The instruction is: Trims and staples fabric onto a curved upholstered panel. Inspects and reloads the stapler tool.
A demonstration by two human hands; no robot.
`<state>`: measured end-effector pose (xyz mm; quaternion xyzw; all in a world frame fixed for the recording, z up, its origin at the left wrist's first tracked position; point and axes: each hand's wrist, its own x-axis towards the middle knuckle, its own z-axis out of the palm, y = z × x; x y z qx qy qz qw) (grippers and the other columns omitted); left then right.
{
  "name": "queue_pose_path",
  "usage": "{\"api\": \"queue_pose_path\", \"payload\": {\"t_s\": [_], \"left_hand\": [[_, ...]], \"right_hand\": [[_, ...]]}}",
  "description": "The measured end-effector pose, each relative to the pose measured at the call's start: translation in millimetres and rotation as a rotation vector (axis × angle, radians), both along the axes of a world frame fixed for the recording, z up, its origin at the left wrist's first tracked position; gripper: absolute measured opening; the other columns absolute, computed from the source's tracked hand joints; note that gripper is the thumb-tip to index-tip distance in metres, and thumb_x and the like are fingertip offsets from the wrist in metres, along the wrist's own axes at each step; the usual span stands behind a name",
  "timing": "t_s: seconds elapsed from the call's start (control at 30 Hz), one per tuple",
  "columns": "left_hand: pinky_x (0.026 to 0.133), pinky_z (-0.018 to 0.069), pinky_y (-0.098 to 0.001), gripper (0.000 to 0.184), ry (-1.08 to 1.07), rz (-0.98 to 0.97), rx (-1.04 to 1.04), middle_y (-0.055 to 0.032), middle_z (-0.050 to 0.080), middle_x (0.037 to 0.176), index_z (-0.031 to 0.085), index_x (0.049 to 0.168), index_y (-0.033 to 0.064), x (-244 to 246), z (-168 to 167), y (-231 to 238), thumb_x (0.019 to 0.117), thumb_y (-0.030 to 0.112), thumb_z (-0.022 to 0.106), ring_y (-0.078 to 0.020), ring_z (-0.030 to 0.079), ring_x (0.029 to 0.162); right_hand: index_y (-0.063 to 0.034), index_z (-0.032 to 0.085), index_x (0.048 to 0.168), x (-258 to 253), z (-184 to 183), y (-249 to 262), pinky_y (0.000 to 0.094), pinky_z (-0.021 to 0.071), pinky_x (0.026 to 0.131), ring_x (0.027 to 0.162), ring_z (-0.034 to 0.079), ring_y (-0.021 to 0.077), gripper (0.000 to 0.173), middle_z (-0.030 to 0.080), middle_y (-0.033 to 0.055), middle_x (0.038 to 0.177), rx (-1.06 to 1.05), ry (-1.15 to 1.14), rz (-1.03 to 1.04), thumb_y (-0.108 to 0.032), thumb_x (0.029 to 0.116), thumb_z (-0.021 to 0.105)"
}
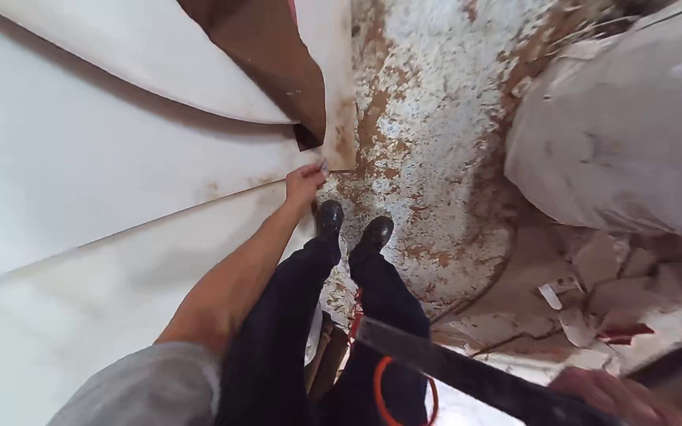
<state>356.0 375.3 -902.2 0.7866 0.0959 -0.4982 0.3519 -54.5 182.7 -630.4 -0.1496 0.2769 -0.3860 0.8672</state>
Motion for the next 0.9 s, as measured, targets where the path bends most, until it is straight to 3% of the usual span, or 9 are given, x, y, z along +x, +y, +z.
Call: {"api": "queue_pose_path", "payload": {"t_s": [0.07,0.13,0.2,0.3,0.43,0.53,0.63,0.77,0.9], "left_hand": [[0.094,0.0581,-0.0414,0.034,-0.043,-0.184,-0.154,-0.0114,0.072,0.12,0.069,0.127,0.004,-11,122,-12,0.0962,0.018,0.072,-0.0198,0.07,0.103],[0.088,0.0608,-0.0351,0.028,-0.171,-0.371,-0.385,-0.007,0.072,0.116,0.074,0.121,0.0048,-26,252,-31,0.0943,0.015,0.073,-0.0139,0.07,0.1],[0.086,0.0601,-0.027,0.024,-0.272,-0.538,-0.633,-0.0044,0.068,0.117,0.074,0.119,0.0057,-40,383,-52,0.0986,0.015,0.065,-0.0085,0.067,0.099],[0.09,0.0603,-0.0284,0.027,-0.308,-0.701,-0.948,-0.006,0.072,0.117,0.072,0.124,0.0046,-62,562,-78,0.1005,0.015,0.065,-0.0096,0.07,0.103],[0.089,0.0619,-0.024,0.043,-0.284,-0.992,-1.181,-0.0029,0.075,0.113,0.055,0.141,0.0015,-102,737,-94,0.1013,0.016,0.065,-0.0064,0.072,0.099],[0.088,0.0601,-0.0236,0.044,-0.501,-1.248,-1.262,-0.0045,0.077,0.109,0.054,0.141,0.0007,-133,814,-90,0.1021,0.018,0.063,-0.0078,0.072,0.098],[0.086,0.0606,-0.0254,0.045,-0.627,-1.407,-1.314,-0.0049,0.076,0.11,0.052,0.143,0.0009,-160,860,-87,0.1026,0.019,0.062,-0.01,0.073,0.099],[0.08,0.0607,-0.0228,0.054,-0.629,-1.518,-1.362,-0.0022,0.077,0.107,0.048,0.146,0.0016,-200,897,-86,0.0988,0.019,0.066,-0.0066,0.073,0.092],[0.083,0.0634,-0.0228,0.053,-0.524,-1.435,-1.452,-0.0031,0.077,0.103,0.053,0.141,-0.0012,-252,906,-85,0.094,0.014,0.074,-0.0061,0.075,0.092]], "right_hand": [[-0.0048,0.074,0.111,25,48,19,0.0369,0.059,0.081,0.081,0.07,0.0185,0.045,0.074,0.0073,0.092,-0.013,0.011,-0.13,-0.042,0.0867,0.071],[-0.0091,0.075,0.108,42,110,36,0.028,0.0598,0.066,0.067,0.069,0.0105,0.039,0.074,0.0001,0.081,-0.094,0.036,-0.198,-0.043,0.0904,0.068],[-0.0082,0.075,0.115,45,176,43,0.0305,0.0602,0.069,0.071,0.071,0.0113,0.036,0.075,0.0008,0.083,-0.148,-0.088,-0.099,-0.037,0.0958,0.064],[-0.0103,0.072,0.125,41,266,60,0.0325,0.0603,0.081,0.088,0.073,0.0127,0.038,0.077,0.0027,0.099,-0.271,-0.144,0.008,-0.036,0.0986,0.062],[-0.01,0.068,0.128,22,374,87,0.0359,0.0623,0.079,0.09,0.074,0.0174,0.041,0.076,0.006,0.107,-0.463,-0.108,-0.013,-0.033,0.0942,0.07],[-0.013,0.069,0.13,5,430,111,0.0338,0.0624,0.08,0.093,0.074,0.0151,0.041,0.077,0.0036,0.108,-0.579,-0.097,-0.049,-0.035,0.0952,0.071],[-0.0171,0.072,0.127,-13,461,130,0.0296,0.0618,0.082,0.094,0.074,0.0106,0.035,0.077,-0.0002,0.109,-0.696,-0.077,-0.115,-0.035,0.0972,0.069],[-0.0192,0.073,0.126,-38,469,149,0.0311,0.061,0.086,0.097,0.074,0.0108,0.032,0.078,-0.0008,0.108,-0.779,-0.097,-0.188,-0.035,0.0989,0.067],[-0.0173,0.075,0.121,-58,471,154,0.0329,0.0613,0.085,0.095,0.074,0.0139,0.029,0.078,0.0025,0.105,-0.806,-0.155,-0.301,-0.034,0.0991,0.067]]}}
